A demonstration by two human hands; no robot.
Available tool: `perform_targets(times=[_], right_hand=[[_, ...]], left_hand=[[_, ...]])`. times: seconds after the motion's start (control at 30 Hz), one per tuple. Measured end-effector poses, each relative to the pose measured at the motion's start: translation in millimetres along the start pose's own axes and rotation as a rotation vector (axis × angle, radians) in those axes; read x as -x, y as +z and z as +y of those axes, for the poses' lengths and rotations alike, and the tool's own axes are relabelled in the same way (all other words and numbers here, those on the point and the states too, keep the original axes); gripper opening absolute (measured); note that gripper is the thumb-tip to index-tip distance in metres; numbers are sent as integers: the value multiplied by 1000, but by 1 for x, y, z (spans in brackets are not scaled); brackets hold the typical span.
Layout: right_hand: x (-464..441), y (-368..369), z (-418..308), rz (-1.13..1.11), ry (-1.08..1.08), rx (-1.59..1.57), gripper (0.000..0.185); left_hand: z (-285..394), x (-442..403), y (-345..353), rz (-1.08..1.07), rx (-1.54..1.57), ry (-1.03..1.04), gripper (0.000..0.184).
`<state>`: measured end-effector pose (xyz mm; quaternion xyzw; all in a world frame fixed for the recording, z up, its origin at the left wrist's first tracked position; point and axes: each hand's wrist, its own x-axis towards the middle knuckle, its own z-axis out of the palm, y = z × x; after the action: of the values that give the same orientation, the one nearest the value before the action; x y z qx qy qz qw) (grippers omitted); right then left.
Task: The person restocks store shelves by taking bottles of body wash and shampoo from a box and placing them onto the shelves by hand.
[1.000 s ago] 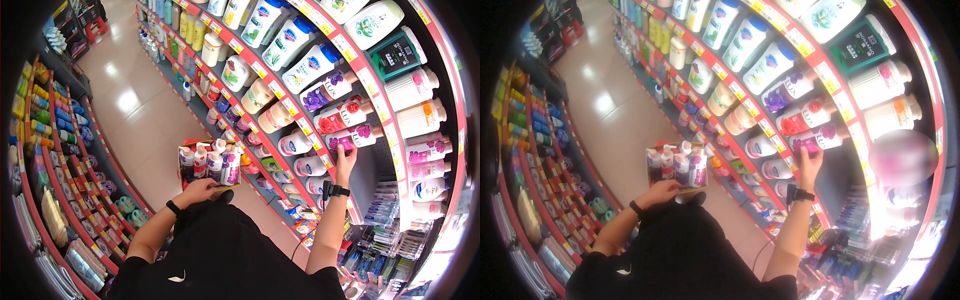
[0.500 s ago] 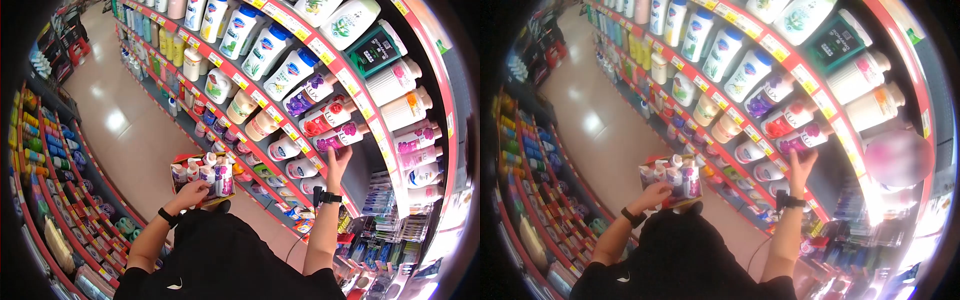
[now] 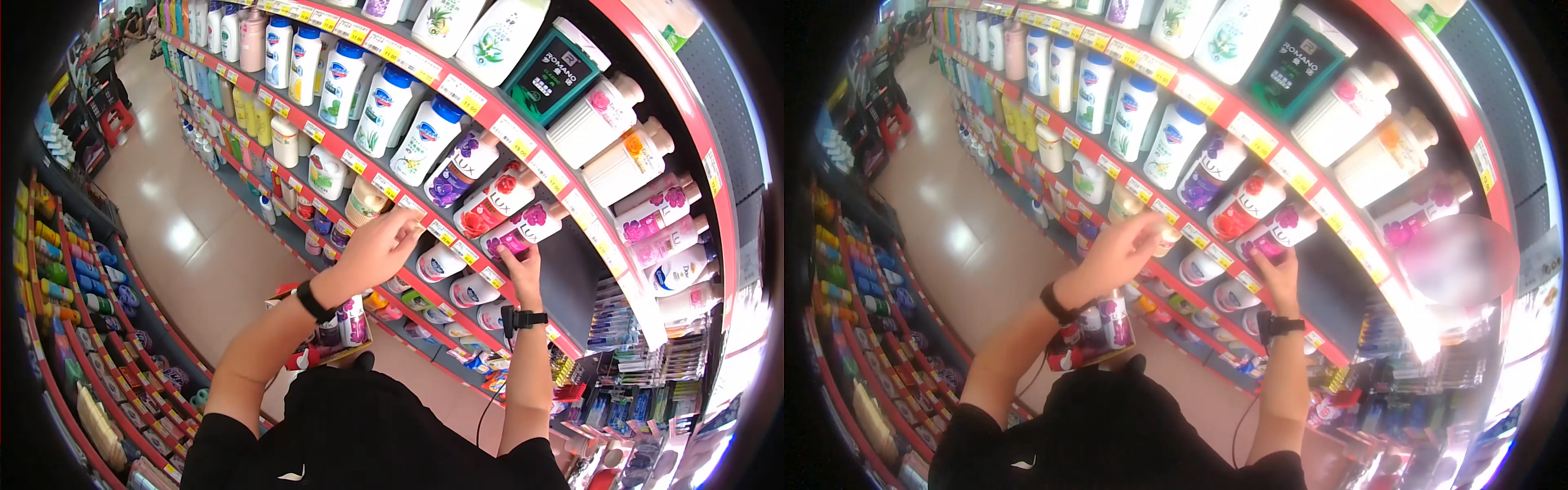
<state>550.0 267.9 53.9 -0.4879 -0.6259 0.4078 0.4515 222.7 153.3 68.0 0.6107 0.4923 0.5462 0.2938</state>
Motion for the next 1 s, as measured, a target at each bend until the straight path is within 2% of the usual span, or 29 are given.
perform_targets(times=[0.1,0.17,0.27,0.3,0.37,0.43,0.5,0.6,0.73,0.9,1.0], right_hand=[[-1,0,12,12,-36,55,51],[-1,2,14,17,-46,22,52],[2,6,4,2,-28,22,55],[2,5,4,-7,-26,26,55],[1,1,8,-16,-54,58,56],[3,2,5,-61,-73,-39,57],[4,1,-1,-70,-66,-20,58],[5,1,-1,-67,-67,-37,59],[2,-3,3,-73,-84,15,60],[3,-2,6,-69,-85,35,60],[2,-1,5,-78,-113,17,63]], left_hand=[[20,-50,16,22,-101,76,37],[34,-80,29,195,-300,293,45],[39,-118,49,273,-344,297,50],[42,-131,55,307,-356,252,49],[49,-146,59,229,-375,102,40],[60,-155,63,264,-340,61,26],[62,-165,63,183,-372,-8,27],[61,-168,64,243,-401,48,29],[69,-147,53,201,-454,86,28],[70,-106,34,183,-517,243,36],[67,-85,21,147,-505,165,33]])
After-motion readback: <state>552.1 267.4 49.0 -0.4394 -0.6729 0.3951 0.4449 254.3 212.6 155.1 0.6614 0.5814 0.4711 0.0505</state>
